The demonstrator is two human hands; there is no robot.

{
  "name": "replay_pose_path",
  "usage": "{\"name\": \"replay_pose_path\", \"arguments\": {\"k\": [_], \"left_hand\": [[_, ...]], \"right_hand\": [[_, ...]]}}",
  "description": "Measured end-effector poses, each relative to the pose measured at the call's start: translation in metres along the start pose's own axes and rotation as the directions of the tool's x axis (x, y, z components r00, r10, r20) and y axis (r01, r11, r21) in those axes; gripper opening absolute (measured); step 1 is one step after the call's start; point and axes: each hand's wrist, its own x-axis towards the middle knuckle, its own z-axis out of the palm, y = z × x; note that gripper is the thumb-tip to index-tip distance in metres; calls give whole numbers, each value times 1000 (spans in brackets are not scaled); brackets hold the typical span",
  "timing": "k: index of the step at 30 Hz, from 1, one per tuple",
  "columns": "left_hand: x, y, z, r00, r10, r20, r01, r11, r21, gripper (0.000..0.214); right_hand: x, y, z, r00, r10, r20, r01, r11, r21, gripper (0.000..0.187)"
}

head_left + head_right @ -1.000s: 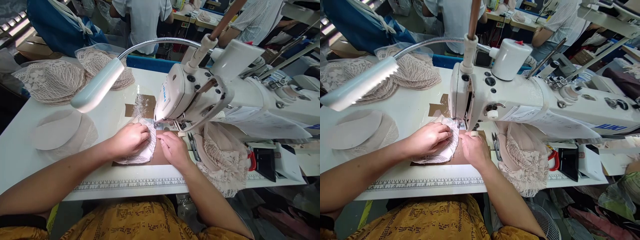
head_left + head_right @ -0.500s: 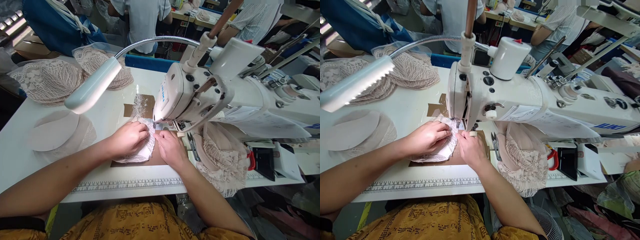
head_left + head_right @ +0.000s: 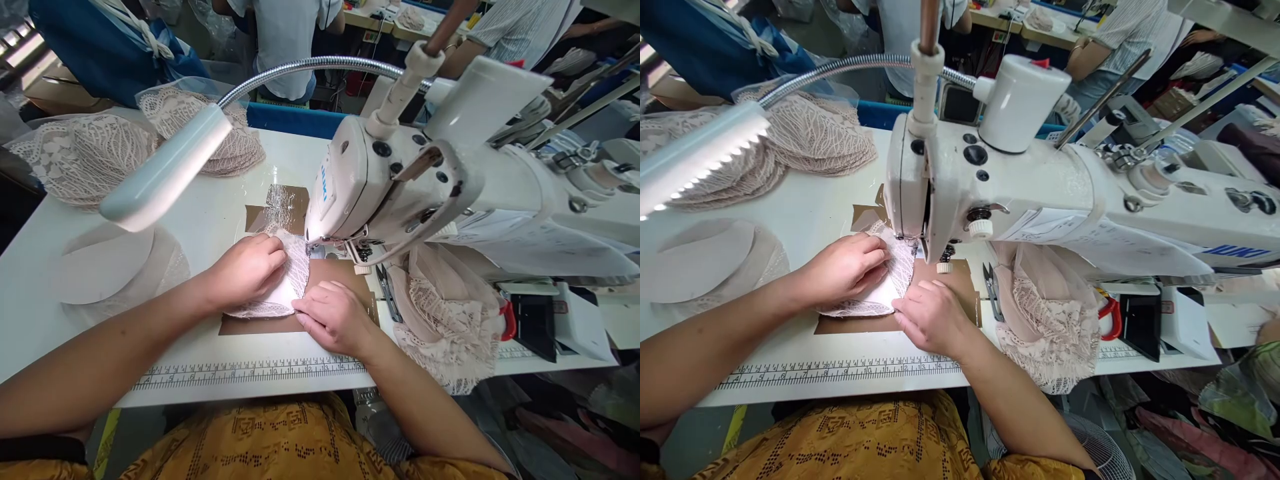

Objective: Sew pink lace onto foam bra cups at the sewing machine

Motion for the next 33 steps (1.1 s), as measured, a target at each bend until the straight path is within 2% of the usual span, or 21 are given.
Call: {"name": "replay_pose_path", "arguments": {"k": [9, 12, 16, 20, 24, 33], "left_hand": [[-3, 15, 5, 988, 156, 11, -155, 987, -47, 33], [-3, 16, 6, 981, 193, 0, -193, 980, -46, 35], [-4, 15, 6, 979, 206, -2, -206, 977, -51, 35], [-4, 13, 3, 981, 189, 31, -185, 977, -105, 35], [-4, 11, 2, 987, 154, 43, -146, 977, -153, 35], [4, 4, 11, 984, 175, 10, -175, 984, -19, 41]], "right_hand": [[0, 1, -1, 999, -11, -32, 12, 999, 32, 22], [0, 4, -1, 994, 74, -82, -75, 997, -11, 24], [3, 8, 0, 960, 215, -177, -239, 963, -124, 26], [6, 8, 2, 966, 238, -100, -256, 928, -270, 33], [7, 6, 2, 962, 267, -55, -270, 905, -329, 33], [15, 9, 3, 944, 324, -59, -324, 885, -334, 41]]}}
